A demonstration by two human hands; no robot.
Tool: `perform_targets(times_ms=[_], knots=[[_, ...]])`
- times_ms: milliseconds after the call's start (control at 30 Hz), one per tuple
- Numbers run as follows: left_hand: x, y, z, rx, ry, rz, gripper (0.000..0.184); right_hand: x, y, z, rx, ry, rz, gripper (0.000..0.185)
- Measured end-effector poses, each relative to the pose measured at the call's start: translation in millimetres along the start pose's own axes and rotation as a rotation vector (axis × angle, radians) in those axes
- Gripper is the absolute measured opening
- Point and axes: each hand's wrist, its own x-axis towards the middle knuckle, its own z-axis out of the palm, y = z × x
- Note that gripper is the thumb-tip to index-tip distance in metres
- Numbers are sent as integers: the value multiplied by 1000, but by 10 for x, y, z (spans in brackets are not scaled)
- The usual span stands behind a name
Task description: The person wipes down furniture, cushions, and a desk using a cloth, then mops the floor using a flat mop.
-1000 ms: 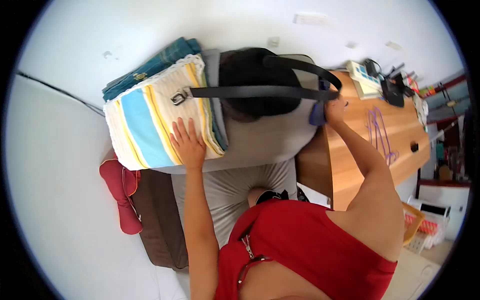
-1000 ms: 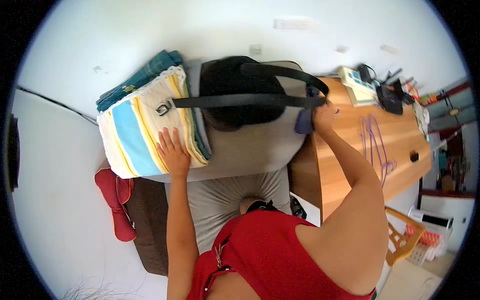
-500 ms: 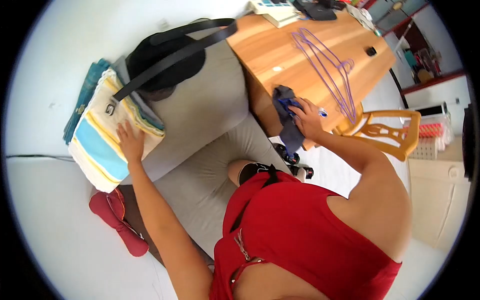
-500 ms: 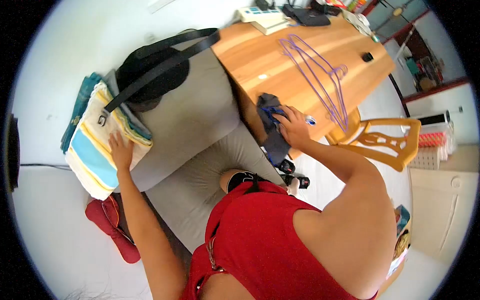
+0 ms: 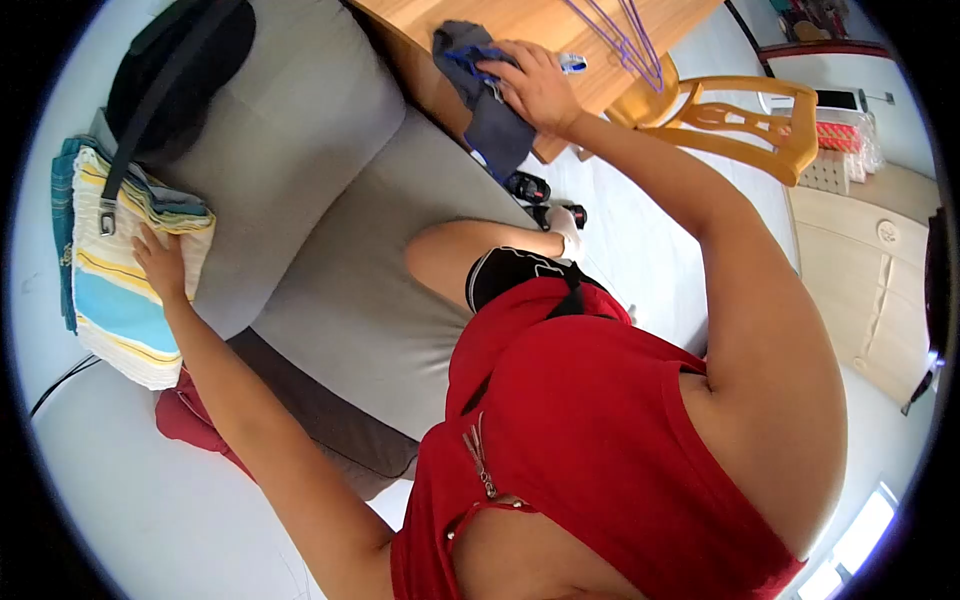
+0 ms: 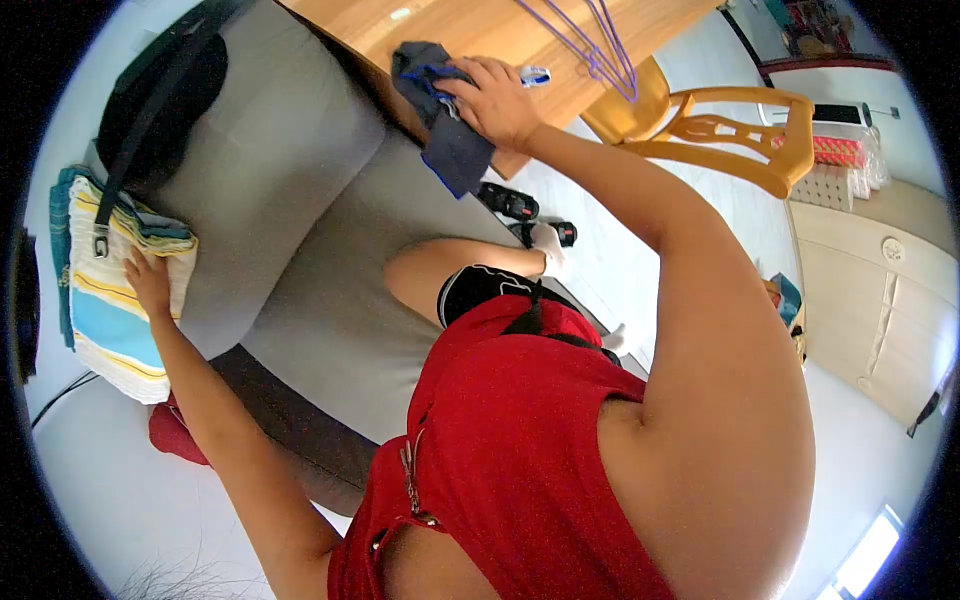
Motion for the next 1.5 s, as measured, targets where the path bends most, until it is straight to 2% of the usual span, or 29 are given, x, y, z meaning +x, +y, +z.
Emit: perform_targets(times_ms=[67, 200, 300, 333, 467, 633, 667, 867, 933, 967, 1033, 1100, 1167, 1233, 1333, 1467, 1500], knots=[[2, 164, -227, -97, -10, -64, 73, -7, 0, 13, -4, 23, -3, 36], [54, 23, -76, -102, 40, -27, 73, -21, 7, 55, -18, 42, -2, 34], [125, -46, -70, 10, 60, 147, 73, -42, -20, 51, -34, 82, -1, 34], [109, -23, -88, -40, 3, 25, 74, -60, -12, 79, -32, 62, -3, 35], [109, -22, -74, -103, 31, -26, 73, -34, 65, 137, -22, 55, -30, 38], [52, 191, -301, -103, -94, -172, 72, -36, -12, 59, 24, 28, 8, 42], [52, 202, -287, -73, -64, -172, 71, -36, -14, 60, 27, 34, 6, 42], [11, 682, -715, 112, -212, -350, 64, -42, -13, 77, 50, 52, 22, 40], [-75, 1112, -1091, 124, -212, -435, 55, -54, -10, 95, 62, 58, 20, 41], [-109, 1214, -1058, 151, -137, -432, 53, -44, -2, 93, 69, 63, 18, 41], [-231, 1386, -737, 145, 133, -431, 53, -43, -7, 36, 95, 47, 24, 41], [-443, 2269, -1056, 25, 414, -567, 56, -44, -12, -37, 129, 27, 18, 39], [-692, 2974, -957, -211, 590, -338, 61, -51, 10, -22, 137, 59, 15, 40], [-990, 3900, -1111, -487, 362, -422, 60, -52, 8, -8, 163, 73, 20, 40], [-1325, 5211, -1733, -1136, 166, -463, 65, -52, 31, -54, 216, 65, 40, 39], [-1402, 6036, -2288, -1657, -51, -551, 73, -52, 75, -67, 288, 44, 21, 38], [-1374, 6142, -2348, -1661, -63, -576, 74, -36, 69, -81, 304, 38, 15, 38]])
